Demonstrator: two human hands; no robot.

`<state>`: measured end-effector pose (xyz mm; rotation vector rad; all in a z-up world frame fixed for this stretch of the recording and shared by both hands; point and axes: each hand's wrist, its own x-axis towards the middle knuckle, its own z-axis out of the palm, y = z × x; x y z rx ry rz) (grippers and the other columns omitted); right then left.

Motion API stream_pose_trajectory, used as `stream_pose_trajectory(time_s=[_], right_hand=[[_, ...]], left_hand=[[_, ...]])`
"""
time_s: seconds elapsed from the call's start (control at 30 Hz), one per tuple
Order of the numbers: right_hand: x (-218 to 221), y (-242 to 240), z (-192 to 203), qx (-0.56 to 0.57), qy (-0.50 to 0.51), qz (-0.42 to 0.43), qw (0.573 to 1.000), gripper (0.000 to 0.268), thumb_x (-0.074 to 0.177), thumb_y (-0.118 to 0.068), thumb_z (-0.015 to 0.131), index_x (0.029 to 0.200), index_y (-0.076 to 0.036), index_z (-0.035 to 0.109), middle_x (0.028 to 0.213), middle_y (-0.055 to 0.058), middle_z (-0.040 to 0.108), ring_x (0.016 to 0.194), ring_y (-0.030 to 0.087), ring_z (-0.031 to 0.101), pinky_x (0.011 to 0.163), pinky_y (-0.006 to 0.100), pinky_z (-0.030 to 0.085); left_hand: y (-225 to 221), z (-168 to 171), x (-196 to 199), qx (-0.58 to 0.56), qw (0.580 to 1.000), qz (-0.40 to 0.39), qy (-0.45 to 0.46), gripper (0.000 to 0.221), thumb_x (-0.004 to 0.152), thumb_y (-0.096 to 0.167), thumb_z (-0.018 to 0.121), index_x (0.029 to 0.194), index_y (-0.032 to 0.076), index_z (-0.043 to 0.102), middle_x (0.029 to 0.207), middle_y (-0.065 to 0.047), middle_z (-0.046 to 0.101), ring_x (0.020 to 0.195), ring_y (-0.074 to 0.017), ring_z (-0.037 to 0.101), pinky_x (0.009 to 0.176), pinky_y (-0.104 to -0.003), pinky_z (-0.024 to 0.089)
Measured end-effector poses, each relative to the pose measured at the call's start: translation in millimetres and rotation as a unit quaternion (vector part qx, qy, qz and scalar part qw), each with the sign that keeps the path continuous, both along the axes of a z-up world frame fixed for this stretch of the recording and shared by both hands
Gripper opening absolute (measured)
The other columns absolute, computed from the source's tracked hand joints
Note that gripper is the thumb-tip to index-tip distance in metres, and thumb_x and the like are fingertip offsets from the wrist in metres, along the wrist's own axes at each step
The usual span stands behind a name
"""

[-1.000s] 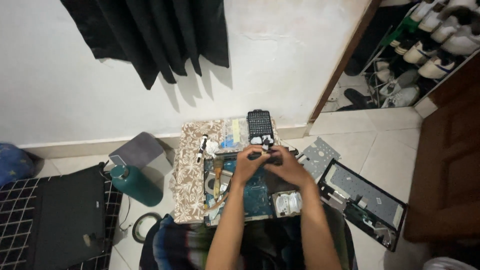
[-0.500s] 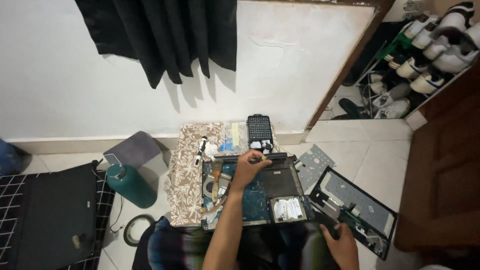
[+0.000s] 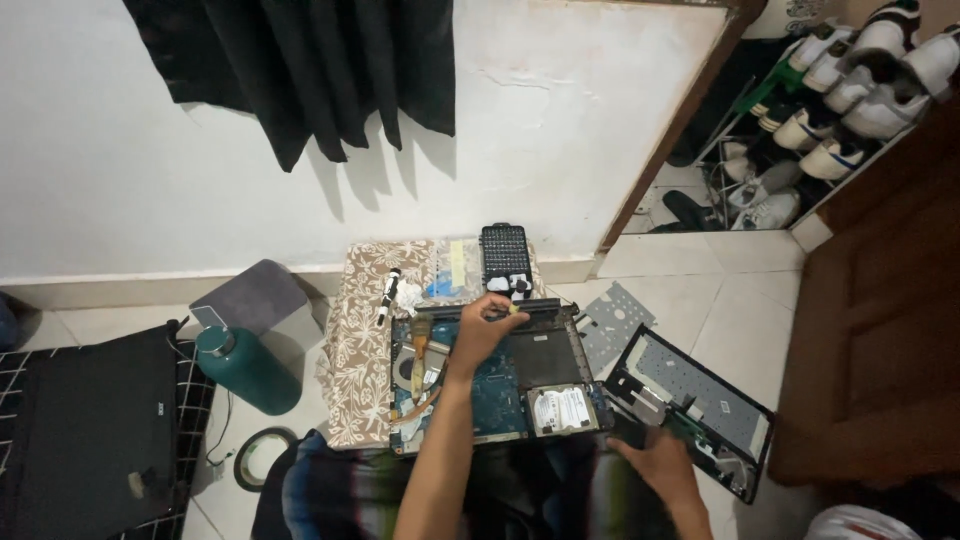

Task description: Disassembling a laptop motherboard by removing screws, cleaning components with a brush, and disconnecting internal cables.

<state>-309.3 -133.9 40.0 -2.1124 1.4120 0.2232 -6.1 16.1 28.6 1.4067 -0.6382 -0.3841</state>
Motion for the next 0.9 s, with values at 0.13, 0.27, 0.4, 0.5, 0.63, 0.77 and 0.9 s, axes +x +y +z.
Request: stream_pose_trajectory(time_s=[0.13,0.27,0.4,0.5,0.63,0.77,0.9], right_hand=[[-13,-19,-55,-0.066,-0.072,0.037,0.995,0.072,0.063,-0.063,0.088,0.099,-0.003,0.072,0.104,0.015,0.063,0.100,0.030,0.063,0.085,0.041,0.049],[0,1,3,0.010,0.022,-0.046,0.999,0.081,0.066,-0.066,0.084,0.116,-0.006,0.066,0.119,0.017,0.074,0.107,0.034,0.072,0.081,0.044,0.056],[-3,-6,-18,-0.029,0.063,0.002,0.998,0.082,0.066,-0.080,0.071,0.117,-0.015,0.075,0.122,0.012,0.073,0.115,0.032,0.072,0.094,0.042,0.058],[-1,1,-12,-0.037,-0.002,-0.020,0.999,0.078,0.067,-0.070,0.079,0.117,-0.012,0.070,0.120,0.015,0.071,0.114,0.034,0.069,0.092,0.044,0.055],[-2,7,10,-0.010,0.047,-0.056,0.997,0.091,0.065,-0.077,0.074,0.125,-0.009,0.065,0.127,0.013,0.073,0.118,0.034,0.070,0.093,0.046,0.056],[4,1,12,-0.016,0.170,-0.018,0.985,0.096,0.066,-0.093,0.059,0.108,-0.007,0.070,0.109,0.010,0.077,0.102,0.029,0.074,0.078,0.040,0.055],[4,6,12,0.006,0.073,-0.019,0.997,0.086,0.068,-0.079,0.070,0.120,-0.010,0.070,0.127,0.011,0.072,0.118,0.031,0.068,0.092,0.041,0.055]], left_hand=[[-1,-4,1,-0.003,1.000,0.005,-0.007,0.024,0.083,0.033,0.086,0.086,0.016,0.069,0.085,0.000,0.069,0.083,-0.0149,0.067,0.078,-0.033,0.051],[0,-5,1,0.013,1.000,-0.002,0.001,0.025,0.084,0.035,0.084,0.091,0.016,0.070,0.091,-0.001,0.069,0.091,-0.0186,0.067,0.085,-0.038,0.050],[2,2,-1,-0.003,1.000,-0.009,0.021,0.020,0.086,0.029,0.084,0.089,0.015,0.070,0.085,-0.001,0.067,0.082,-0.0160,0.064,0.078,-0.034,0.050],[2,5,0,0.002,1.000,-0.005,0.026,0.021,0.084,0.030,0.086,0.088,0.015,0.071,0.084,-0.001,0.068,0.082,-0.0158,0.065,0.078,-0.033,0.050],[2,5,-1,0.004,1.000,-0.005,0.013,0.022,0.084,0.032,0.085,0.088,0.015,0.072,0.085,-0.001,0.070,0.082,-0.0159,0.067,0.078,-0.032,0.051],[1,3,0,0.000,1.000,-0.011,0.012,0.021,0.084,0.033,0.084,0.088,0.016,0.071,0.089,0.000,0.072,0.087,-0.0165,0.068,0.087,-0.034,0.052],[1,3,0,-0.016,1.000,-0.013,0.013,0.019,0.084,0.029,0.085,0.088,0.015,0.073,0.085,-0.001,0.072,0.082,-0.0152,0.068,0.078,-0.032,0.054]])
